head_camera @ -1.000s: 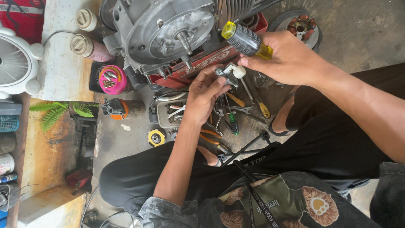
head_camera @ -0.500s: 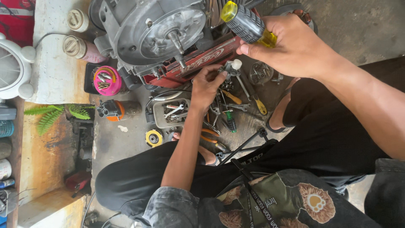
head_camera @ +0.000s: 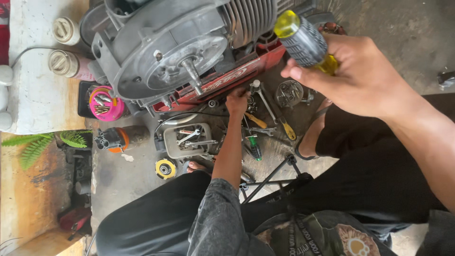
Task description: The person uses a yellow-handled screwdriver to tighten and loosen screws on a small engine block. They repeatedly insert the screwdriver into screw heads, turn it, and occasionally adjust their grip or the engine's position.
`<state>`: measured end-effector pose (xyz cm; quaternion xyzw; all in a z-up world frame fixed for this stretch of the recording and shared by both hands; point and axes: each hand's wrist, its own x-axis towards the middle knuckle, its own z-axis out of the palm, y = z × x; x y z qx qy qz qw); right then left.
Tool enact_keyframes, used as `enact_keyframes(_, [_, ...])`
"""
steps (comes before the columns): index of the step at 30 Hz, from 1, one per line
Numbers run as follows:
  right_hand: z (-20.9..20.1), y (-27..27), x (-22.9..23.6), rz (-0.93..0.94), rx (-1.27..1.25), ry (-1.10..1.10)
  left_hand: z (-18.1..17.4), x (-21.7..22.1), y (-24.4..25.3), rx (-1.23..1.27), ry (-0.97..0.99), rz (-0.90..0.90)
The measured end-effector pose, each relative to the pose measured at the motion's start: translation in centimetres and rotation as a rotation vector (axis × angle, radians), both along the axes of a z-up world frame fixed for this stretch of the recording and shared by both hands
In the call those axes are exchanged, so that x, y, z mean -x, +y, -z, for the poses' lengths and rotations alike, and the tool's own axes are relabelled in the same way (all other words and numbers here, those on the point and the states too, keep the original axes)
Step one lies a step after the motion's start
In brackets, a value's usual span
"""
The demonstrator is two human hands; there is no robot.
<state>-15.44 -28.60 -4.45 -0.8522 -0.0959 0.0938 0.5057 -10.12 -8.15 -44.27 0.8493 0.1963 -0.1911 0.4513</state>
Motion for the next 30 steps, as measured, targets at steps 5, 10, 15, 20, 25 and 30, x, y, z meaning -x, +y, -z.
enact_keyframes(5, [0.3, -0.1, -0.7, 0.067, 0.065, 0.066, 6.1, -1.1, 0.7, -0.108, -0.103, -0.008])
enact_keyframes(10, [0.6, -0.2, -1.2, 0.028, 0.064, -0.012, 7.1, -1.5, 0.2, -0.025, -0.134, -0.042])
enact_keyframes(15, [0.4, 0.0, -1.3, 0.038, 0.072, -0.052, 10.0, -1.6, -0.3, -0.026, -0.171, -0.048])
enact_keyframes(20, [0.3, 0.4, -1.1, 0.039, 0.007, -0.036, 9.0, -1.9, -0.2, -0.146, -0.163, 0.125])
enact_keyframes(25, [1.4, 0.6, -1.2, -0.013, -0.045, 0.004, 5.4, -1.9, -0.5, -0.105, -0.005, 0.089])
enact_keyframes(30, [1.6, 1.6, -1.5, -0.039, 0.010, 0.024, 6.3, -1.8, -0.3, -0.137, -0.003, 0.102])
